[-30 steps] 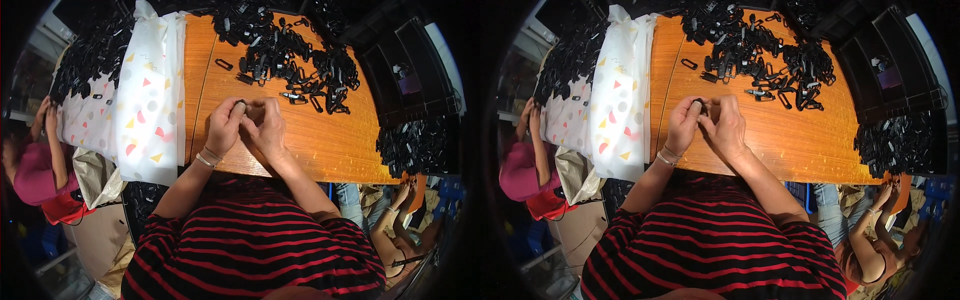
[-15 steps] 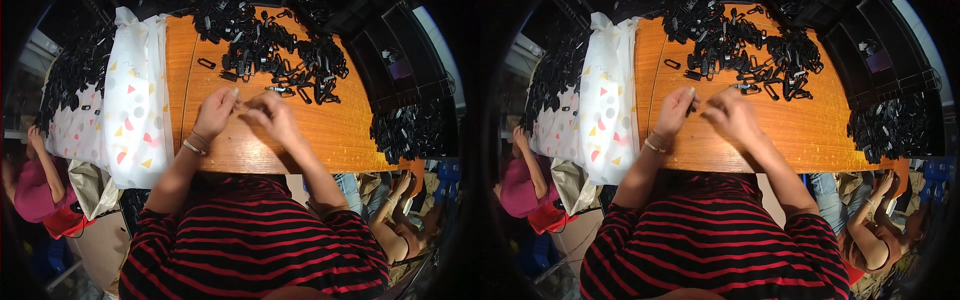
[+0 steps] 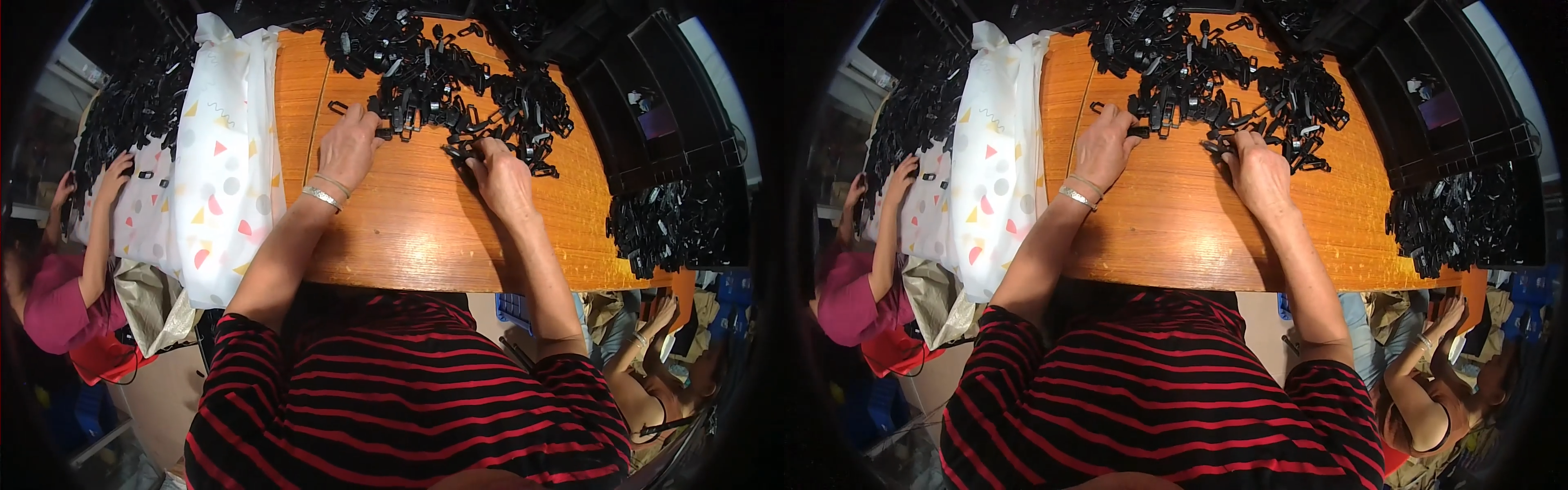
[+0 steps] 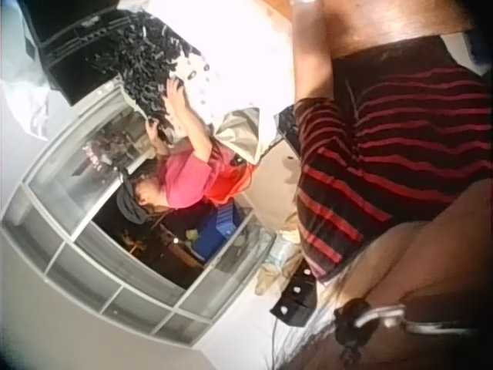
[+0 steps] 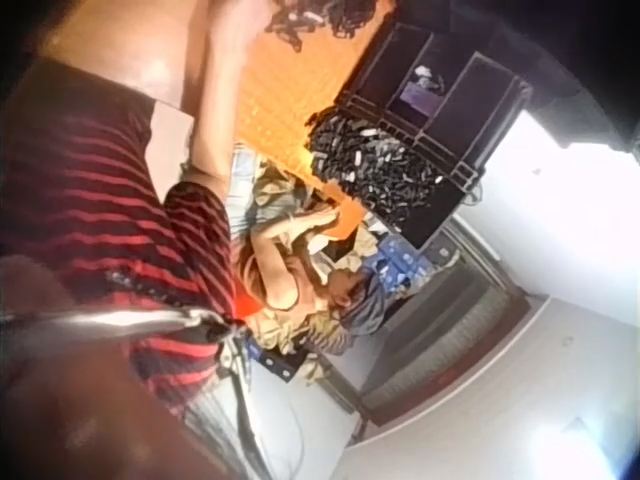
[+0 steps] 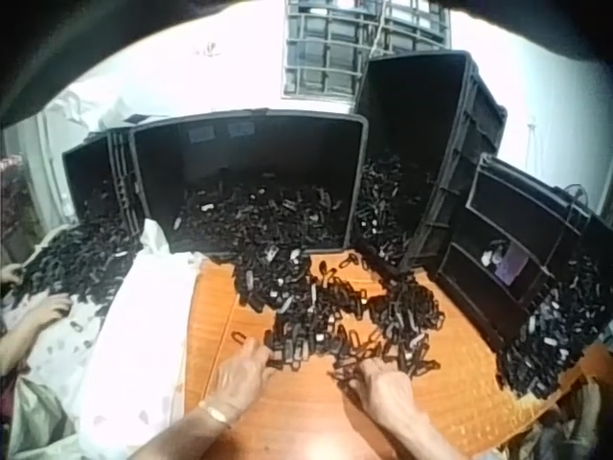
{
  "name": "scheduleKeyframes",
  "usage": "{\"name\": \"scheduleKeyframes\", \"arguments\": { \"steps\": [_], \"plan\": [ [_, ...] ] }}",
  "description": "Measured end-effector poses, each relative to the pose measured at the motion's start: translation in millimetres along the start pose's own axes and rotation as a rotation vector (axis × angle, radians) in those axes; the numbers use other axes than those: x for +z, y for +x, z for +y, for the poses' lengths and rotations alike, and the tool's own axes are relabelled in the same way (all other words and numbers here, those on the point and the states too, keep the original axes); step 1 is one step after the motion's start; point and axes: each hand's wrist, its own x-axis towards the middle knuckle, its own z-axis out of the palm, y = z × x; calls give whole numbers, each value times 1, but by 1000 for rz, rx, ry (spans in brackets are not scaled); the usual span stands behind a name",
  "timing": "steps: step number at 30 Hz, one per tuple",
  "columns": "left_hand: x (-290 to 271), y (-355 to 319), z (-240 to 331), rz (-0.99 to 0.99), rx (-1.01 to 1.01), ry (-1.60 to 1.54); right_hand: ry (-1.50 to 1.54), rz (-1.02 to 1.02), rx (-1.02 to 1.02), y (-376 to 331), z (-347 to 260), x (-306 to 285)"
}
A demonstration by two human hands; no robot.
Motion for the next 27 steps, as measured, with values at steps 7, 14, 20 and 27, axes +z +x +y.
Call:
{"name": "scheduleKeyframes", "arguments": {
  "steps": [7,14,20,27],
  "plan": [
    [4,-18,11,-46,-273,-803,405,136,-65,-4,-33,7],
    [-17,-36,35,-143,-538,-1534,772,163,19,-8,-75,20],
    [-27,-40,39,-72,-520,-1467,772,154,-49,-6,-83,20],
    [-25,-55,42,-18,-430,-1333,639,200,-108,-14,-90,23]
  ]
}}
